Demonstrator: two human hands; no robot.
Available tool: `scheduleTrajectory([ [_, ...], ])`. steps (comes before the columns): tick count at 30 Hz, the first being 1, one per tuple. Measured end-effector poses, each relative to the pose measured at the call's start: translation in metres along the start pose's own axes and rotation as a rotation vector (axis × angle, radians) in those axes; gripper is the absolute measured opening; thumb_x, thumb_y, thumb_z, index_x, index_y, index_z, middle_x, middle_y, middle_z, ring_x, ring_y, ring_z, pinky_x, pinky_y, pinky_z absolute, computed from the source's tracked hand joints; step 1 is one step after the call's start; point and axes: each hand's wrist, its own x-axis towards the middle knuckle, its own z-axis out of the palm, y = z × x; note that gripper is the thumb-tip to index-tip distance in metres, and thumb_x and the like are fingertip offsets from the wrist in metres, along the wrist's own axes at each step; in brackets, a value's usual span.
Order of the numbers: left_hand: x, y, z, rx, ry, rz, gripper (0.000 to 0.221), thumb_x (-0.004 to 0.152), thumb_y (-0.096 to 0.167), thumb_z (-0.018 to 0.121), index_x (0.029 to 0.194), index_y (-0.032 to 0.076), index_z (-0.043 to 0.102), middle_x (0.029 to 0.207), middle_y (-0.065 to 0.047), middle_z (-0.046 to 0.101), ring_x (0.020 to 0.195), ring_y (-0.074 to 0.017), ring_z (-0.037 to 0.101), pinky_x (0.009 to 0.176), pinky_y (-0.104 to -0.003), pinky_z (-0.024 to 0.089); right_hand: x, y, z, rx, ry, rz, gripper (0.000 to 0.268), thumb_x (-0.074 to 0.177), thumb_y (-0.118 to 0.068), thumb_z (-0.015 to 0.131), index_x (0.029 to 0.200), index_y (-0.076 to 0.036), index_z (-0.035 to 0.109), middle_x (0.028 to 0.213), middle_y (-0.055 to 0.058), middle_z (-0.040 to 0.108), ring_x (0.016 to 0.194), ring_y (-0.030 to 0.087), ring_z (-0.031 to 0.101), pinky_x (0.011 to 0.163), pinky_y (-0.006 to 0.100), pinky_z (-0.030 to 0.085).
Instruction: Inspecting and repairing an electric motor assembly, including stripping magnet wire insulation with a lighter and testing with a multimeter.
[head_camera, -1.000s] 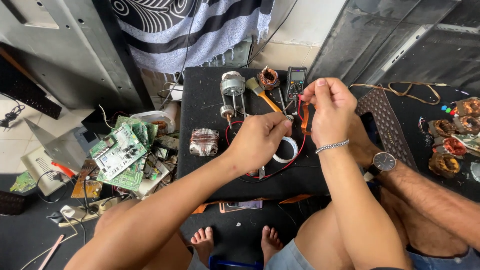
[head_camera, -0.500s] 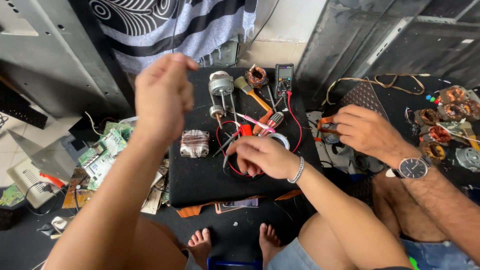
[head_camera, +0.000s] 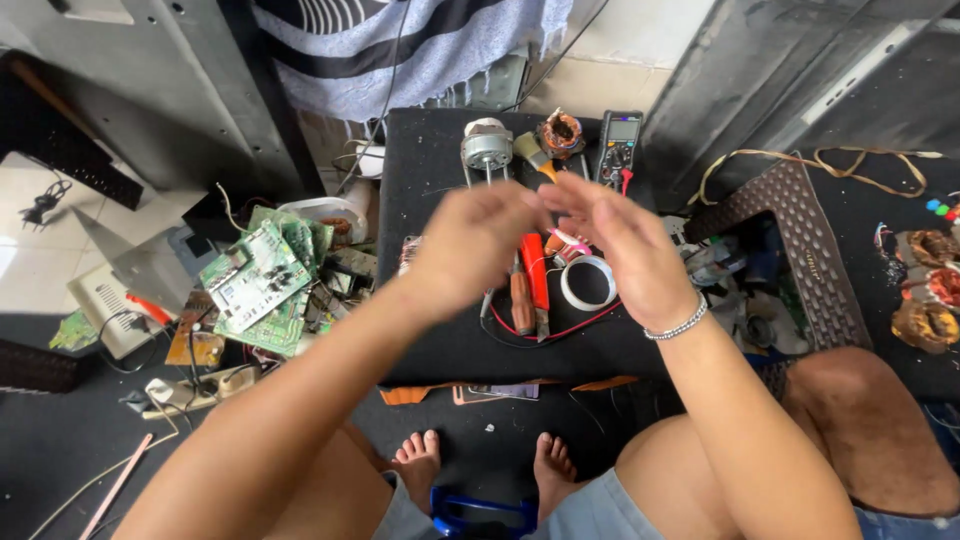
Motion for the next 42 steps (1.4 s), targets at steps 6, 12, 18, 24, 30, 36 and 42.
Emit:
scheduleTrajectory([
  [6,-0.001,-0.028,0.030,0.214,-0.324,-0.133,0.033,0.101,0.025,0.051,0.085,0.003,0.070,0.048,-0.007,0.054,0.035,-0.0180,0.057,0.028,-0.029,0.049,0.016,0.011,0.006,0.218,0.258,0.067,0.029,0.109,-0.018,0.050,0.122,0.002,0.066,0.092,0.016,0.071,0.065,0.013,0.065,0.045,0.020,0.051],
  [12,0.051,-0.048,-0.046,1.008,-0.113,0.376,0.033,0.102,0.030,0.056,0.114,0.004,0.071,0.100,-0.021,0.073,0.096,-0.0424,0.072,0.082,-0.051,0.059,0.020,-0.001,-0.016,0.225,0.436,0.004,0.026,0.112,-0.012,0.047,0.132,-0.002,0.060,0.073,0.003,0.047,0.053,0.008,0.045,0.042,0.017,0.036],
  [18,0.097,-0.146,-0.131,1.417,-0.165,-0.434,0.072,0.094,0.062,0.049,0.128,0.000,0.063,0.125,-0.026,0.067,0.119,-0.0418,0.066,0.097,-0.052,0.054,0.017,0.007,-0.024,0.139,0.354,0.085,0.023,0.108,-0.006,0.049,0.124,-0.002,0.065,0.067,0.006,0.051,0.049,0.008,0.043,0.044,0.016,0.037],
  [24,0.067,-0.115,-0.100,1.203,-0.109,-0.639,0.103,0.080,0.080,0.058,0.137,-0.006,0.059,0.122,-0.029,0.067,0.103,-0.0413,0.072,0.074,-0.050,0.063,0.025,0.028,-0.026,0.137,0.278,0.215,0.019,0.106,-0.004,0.051,0.115,-0.001,0.067,0.083,0.014,0.069,0.068,0.020,0.071,0.061,0.034,0.063],
  [30,0.075,-0.190,-0.091,1.399,0.091,-0.520,0.120,0.055,0.092,0.072,0.126,-0.001,0.043,0.131,-0.021,0.054,0.122,-0.0402,0.061,0.105,-0.044,0.052,0.030,0.020,-0.029,0.344,0.251,0.324,0.017,0.106,-0.009,0.050,0.118,-0.006,0.062,0.080,0.003,0.057,0.055,0.006,0.044,0.045,0.018,0.040],
  [36,0.065,-0.164,-0.090,1.293,0.094,-0.226,0.111,0.057,0.080,0.082,0.119,-0.004,0.044,0.117,-0.022,0.052,0.109,-0.0477,0.065,0.096,-0.051,0.057,0.025,0.023,-0.027,0.333,0.310,0.368,0.013,0.103,-0.012,0.057,0.112,-0.005,0.063,0.070,-0.005,0.037,0.048,0.000,0.029,0.039,0.014,0.026],
  [42,0.026,-0.050,-0.056,1.171,-0.127,0.421,0.095,0.071,0.051,0.084,0.133,-0.004,0.039,0.114,-0.020,0.047,0.106,-0.0498,0.065,0.089,-0.052,0.059,0.021,0.013,-0.009,0.209,0.265,0.270,0.028,0.097,-0.007,0.062,0.124,-0.001,0.067,0.090,0.008,0.069,0.043,-0.005,0.034,0.035,0.013,0.027],
])
